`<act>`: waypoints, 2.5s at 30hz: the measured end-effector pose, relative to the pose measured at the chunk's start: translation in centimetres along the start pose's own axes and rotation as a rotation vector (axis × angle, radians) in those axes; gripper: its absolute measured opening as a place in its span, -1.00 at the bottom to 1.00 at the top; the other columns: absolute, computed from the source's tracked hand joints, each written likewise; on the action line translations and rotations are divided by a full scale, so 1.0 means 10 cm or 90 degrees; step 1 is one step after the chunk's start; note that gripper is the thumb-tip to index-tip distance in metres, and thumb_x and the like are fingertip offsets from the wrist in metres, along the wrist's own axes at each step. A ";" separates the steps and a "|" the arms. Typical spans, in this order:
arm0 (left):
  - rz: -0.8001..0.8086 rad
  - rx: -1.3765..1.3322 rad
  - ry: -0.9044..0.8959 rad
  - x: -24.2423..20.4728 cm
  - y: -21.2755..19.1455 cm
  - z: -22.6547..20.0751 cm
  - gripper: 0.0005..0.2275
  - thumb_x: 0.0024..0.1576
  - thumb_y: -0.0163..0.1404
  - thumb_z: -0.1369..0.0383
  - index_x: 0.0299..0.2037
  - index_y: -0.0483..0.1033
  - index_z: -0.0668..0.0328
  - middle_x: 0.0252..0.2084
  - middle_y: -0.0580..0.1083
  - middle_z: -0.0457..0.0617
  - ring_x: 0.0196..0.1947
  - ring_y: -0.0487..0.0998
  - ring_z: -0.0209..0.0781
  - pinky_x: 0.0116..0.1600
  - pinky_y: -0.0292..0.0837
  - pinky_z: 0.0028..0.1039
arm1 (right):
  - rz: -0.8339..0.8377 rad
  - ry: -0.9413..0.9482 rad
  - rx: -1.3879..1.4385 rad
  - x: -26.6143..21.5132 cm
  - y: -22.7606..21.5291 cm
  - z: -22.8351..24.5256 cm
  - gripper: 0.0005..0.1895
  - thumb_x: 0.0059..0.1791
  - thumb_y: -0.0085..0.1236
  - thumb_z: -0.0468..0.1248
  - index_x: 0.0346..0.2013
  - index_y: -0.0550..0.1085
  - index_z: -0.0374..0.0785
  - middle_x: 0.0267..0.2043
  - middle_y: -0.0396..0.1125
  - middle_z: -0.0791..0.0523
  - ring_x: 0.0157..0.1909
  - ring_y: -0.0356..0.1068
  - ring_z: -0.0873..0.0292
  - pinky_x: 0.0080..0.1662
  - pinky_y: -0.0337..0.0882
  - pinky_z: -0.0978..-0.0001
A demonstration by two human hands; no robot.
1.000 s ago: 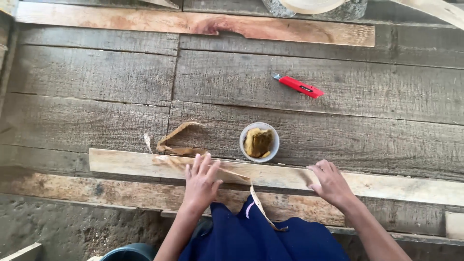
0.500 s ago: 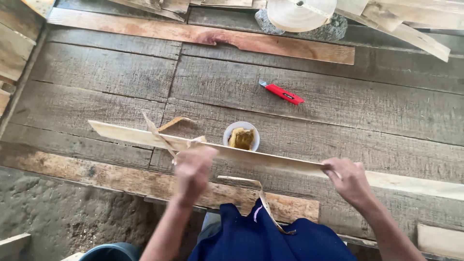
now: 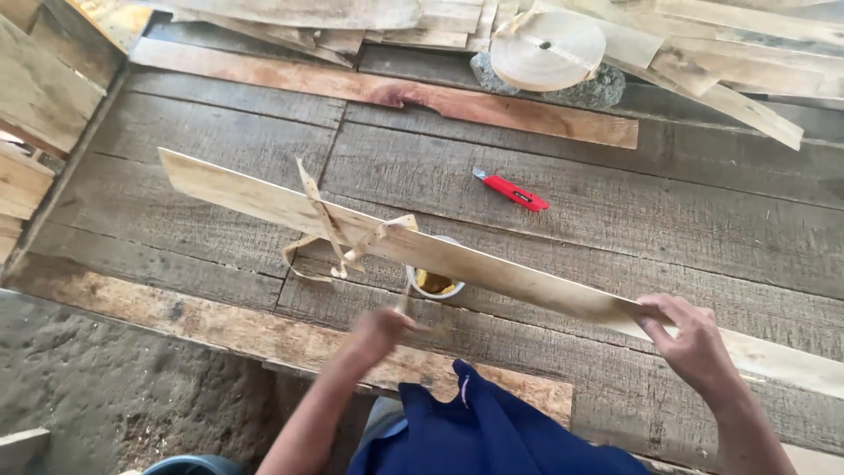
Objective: Sorting through thin wood strips on a workbench and cutting a specific piece using a utility knife.
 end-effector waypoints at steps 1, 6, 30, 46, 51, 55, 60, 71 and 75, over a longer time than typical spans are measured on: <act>-0.006 0.488 -0.024 0.28 -0.17 0.60 -0.67 0.17 -0.26 0.61 0.03 0.48 0.16 0.36 0.22 -0.18 0.30 0.30 -0.52 0.24 0.36 -0.76 | 0.005 0.021 0.026 -0.01 -0.04 0.00 -0.65 0.00 0.15 -0.31 0.09 0.55 -0.08 -0.02 0.55 0.14 0.02 0.46 0.16 0.25 0.35 0.22; -0.487 0.138 -0.106 -0.57 -1.39 0.34 -0.21 0.04 0.26 0.27 0.45 0.10 0.32 0.32 0.33 0.26 0.03 0.56 0.12 0.14 0.55 -0.17 | -0.019 0.055 0.024 -0.06 -0.26 0.11 -0.66 -0.03 0.18 -0.23 0.05 0.58 -0.11 0.09 0.54 0.15 0.08 0.46 0.10 0.39 0.19 0.07; -0.871 -0.639 -0.124 -0.80 -3.30 1.68 -0.69 0.45 -0.31 0.12 -0.22 0.41 0.03 -0.48 0.47 -0.17 -0.54 0.50 -0.39 -0.47 0.46 -0.56 | -0.102 0.024 -0.060 -0.18 -0.58 -1.08 -0.66 -0.02 0.18 -0.20 0.05 0.58 -0.14 0.11 0.52 0.09 0.23 0.41 0.08 0.53 -0.08 -0.07; -0.549 0.640 0.437 -0.32 0.16 -2.18 0.16 -0.29 0.24 -0.25 0.56 -0.14 -0.26 0.59 -0.17 0.11 0.57 -0.33 0.29 0.42 -0.45 0.42 | -0.246 -0.011 -0.080 -0.37 -1.45 -1.40 -0.76 0.07 -0.01 -0.15 -0.41 0.55 -0.08 -0.29 0.47 0.28 -0.11 0.35 0.22 0.37 -0.07 0.11; -0.370 0.635 0.633 -0.20 0.76 -2.35 -0.11 -0.25 0.14 0.30 0.46 0.19 -0.01 0.01 0.33 -0.04 -0.05 0.36 -0.03 0.14 0.28 -0.14 | -0.350 -0.014 -0.188 -0.70 -1.54 -1.33 -0.81 0.00 -0.05 -0.14 -0.40 0.54 0.01 -0.32 0.46 0.28 -0.07 0.27 0.16 0.26 -0.06 0.26; -0.376 0.506 0.599 0.06 1.01 -2.20 -0.07 -0.35 0.21 0.19 0.42 0.23 -0.10 0.00 0.34 -0.04 -0.08 0.39 0.01 -0.02 0.32 -0.19 | -0.733 -0.018 -0.182 -1.52 -1.65 -0.67 -0.76 -0.02 0.17 -0.23 -0.07 0.43 -0.13 0.03 0.27 0.05 0.05 0.23 -0.01 0.19 0.14 0.03; -0.287 0.491 0.504 0.33 1.65 -2.17 -0.02 -0.22 0.30 0.18 0.50 0.05 -0.04 0.05 0.35 0.00 -0.06 0.36 -0.02 0.01 0.30 -0.18 | -0.573 0.280 0.630 -1.57 -0.50 -0.59 -0.58 -0.09 0.07 -0.46 0.05 0.29 -0.23 -0.20 0.21 0.11 -0.29 0.19 0.24 -0.27 0.31 0.52; -0.453 0.568 0.561 1.09 2.85 -3.43 0.01 -0.29 0.40 -0.06 0.41 0.17 0.00 0.06 0.34 -0.03 -0.01 0.41 0.00 0.01 0.36 -0.18 | -0.502 0.387 1.001 -0.70 -0.33 -1.82 -0.09 -0.05 0.08 -0.47 0.52 -0.07 -0.03 0.05 0.39 -0.14 -0.15 0.47 -0.05 -0.09 0.54 0.07; -0.486 0.614 0.620 1.55 3.48 -3.70 -0.10 -0.21 0.21 -0.11 0.42 0.15 -0.22 0.58 -0.07 0.01 0.56 -0.14 0.20 0.45 -0.16 0.26 | -0.544 0.387 1.047 -0.19 -0.71 -3.15 -0.04 -0.09 0.07 -0.56 0.53 -0.03 0.02 -0.06 0.26 -0.02 -0.22 0.41 -0.04 -0.21 0.52 0.00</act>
Point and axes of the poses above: each hand's wrist, its own x-axis towards the middle knuckle, its own y-axis out of the palm, z = x × y, the point moved 8 cm from there along x, towards the middle knuckle
